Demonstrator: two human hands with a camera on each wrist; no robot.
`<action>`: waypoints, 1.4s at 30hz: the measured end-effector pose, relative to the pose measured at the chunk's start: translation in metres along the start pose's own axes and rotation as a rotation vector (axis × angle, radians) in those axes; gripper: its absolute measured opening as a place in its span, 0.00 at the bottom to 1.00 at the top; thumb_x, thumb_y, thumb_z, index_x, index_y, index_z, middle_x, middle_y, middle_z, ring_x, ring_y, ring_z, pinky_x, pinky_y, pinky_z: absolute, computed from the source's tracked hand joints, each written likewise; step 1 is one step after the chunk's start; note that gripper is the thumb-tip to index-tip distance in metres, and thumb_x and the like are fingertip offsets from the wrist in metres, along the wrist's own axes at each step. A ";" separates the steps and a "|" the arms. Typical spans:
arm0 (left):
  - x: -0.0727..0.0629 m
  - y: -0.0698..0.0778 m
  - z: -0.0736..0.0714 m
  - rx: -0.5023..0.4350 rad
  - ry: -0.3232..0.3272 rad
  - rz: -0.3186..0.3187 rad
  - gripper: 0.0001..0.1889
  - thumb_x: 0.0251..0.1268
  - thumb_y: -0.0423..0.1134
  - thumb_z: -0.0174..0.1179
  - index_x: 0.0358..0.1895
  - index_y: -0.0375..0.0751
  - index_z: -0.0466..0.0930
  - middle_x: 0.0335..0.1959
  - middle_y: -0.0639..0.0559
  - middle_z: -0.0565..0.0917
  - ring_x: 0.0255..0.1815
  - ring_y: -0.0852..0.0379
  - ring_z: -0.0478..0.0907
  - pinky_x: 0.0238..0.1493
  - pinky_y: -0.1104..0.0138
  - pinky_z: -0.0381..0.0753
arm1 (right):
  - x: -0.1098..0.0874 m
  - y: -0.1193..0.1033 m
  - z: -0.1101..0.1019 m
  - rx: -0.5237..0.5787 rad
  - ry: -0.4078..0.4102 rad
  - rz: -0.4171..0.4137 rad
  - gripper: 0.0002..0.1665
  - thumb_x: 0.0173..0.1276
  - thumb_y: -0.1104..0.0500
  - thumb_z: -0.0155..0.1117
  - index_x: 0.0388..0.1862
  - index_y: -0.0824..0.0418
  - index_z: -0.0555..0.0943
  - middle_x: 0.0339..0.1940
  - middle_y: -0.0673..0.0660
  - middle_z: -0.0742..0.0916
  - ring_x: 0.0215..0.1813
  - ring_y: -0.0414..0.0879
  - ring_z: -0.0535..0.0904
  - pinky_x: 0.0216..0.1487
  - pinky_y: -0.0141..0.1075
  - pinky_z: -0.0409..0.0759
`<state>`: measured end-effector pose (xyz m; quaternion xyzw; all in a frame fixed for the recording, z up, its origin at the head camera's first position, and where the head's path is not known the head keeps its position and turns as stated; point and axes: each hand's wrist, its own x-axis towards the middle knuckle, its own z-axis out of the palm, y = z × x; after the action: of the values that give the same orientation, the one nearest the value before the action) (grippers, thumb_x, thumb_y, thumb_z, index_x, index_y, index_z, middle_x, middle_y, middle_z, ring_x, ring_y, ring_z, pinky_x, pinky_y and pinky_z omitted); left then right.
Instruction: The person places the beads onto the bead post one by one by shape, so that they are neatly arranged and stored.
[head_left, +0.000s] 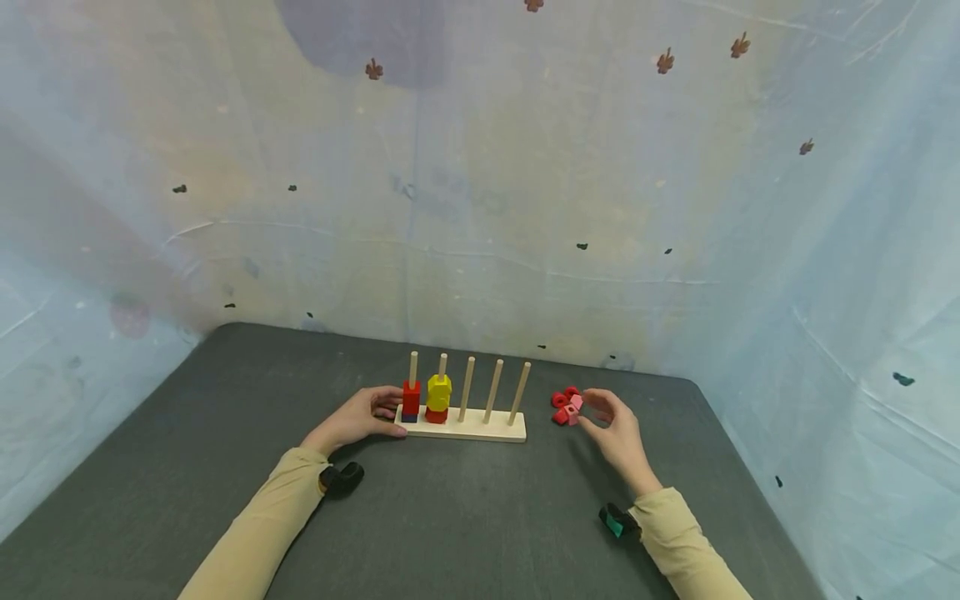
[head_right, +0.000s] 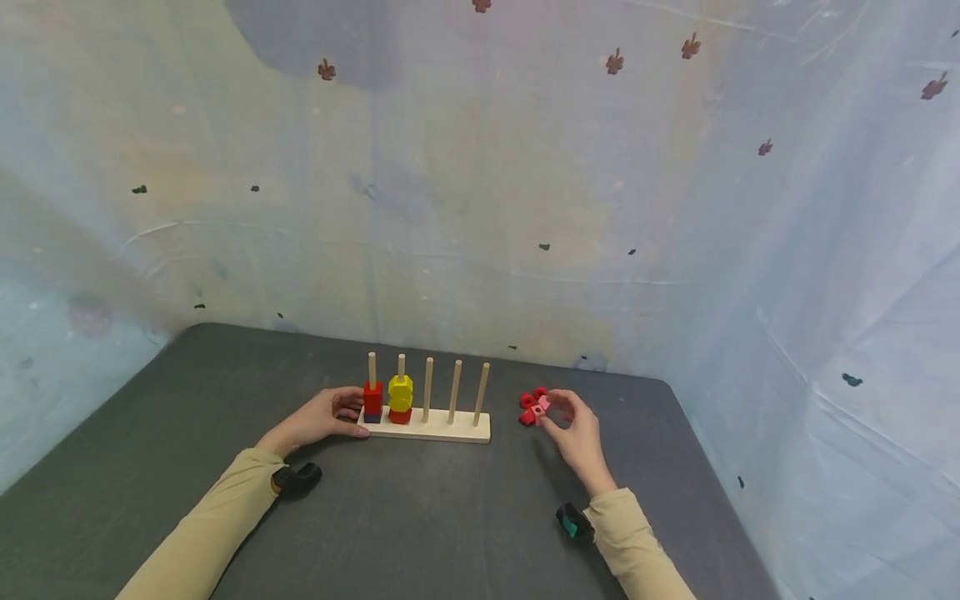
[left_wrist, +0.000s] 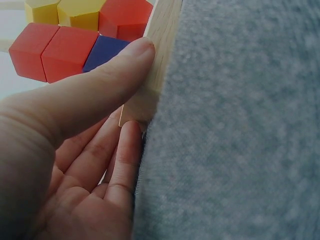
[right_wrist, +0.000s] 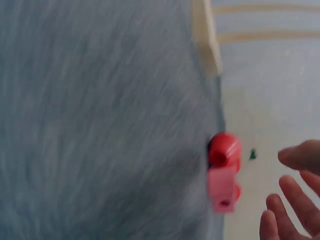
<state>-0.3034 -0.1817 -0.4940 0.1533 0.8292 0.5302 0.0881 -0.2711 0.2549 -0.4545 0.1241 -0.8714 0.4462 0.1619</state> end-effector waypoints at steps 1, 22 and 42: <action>0.000 0.000 0.000 -0.002 -0.001 0.002 0.40 0.45 0.42 0.77 0.64 0.35 0.70 0.58 0.42 0.77 0.53 0.48 0.75 0.55 0.55 0.76 | 0.001 0.003 0.000 -0.012 -0.016 0.004 0.25 0.60 0.69 0.69 0.57 0.66 0.75 0.54 0.64 0.81 0.56 0.59 0.76 0.53 0.54 0.76; -0.002 0.003 0.001 0.011 -0.002 0.005 0.39 0.45 0.43 0.76 0.63 0.36 0.71 0.58 0.43 0.77 0.52 0.50 0.76 0.56 0.54 0.75 | 0.014 0.019 0.009 -0.191 -0.211 0.000 0.24 0.57 0.68 0.71 0.54 0.65 0.78 0.48 0.61 0.82 0.50 0.56 0.79 0.48 0.52 0.77; -0.002 0.001 0.000 0.008 -0.003 0.014 0.40 0.45 0.43 0.76 0.64 0.34 0.70 0.58 0.41 0.77 0.52 0.50 0.76 0.56 0.55 0.75 | 0.013 0.021 -0.004 -0.202 -0.330 0.006 0.21 0.56 0.76 0.65 0.50 0.69 0.79 0.45 0.60 0.84 0.45 0.52 0.80 0.46 0.49 0.79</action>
<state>-0.3015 -0.1818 -0.4928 0.1605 0.8301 0.5272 0.0851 -0.2904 0.2698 -0.4625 0.1762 -0.9267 0.3307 0.0270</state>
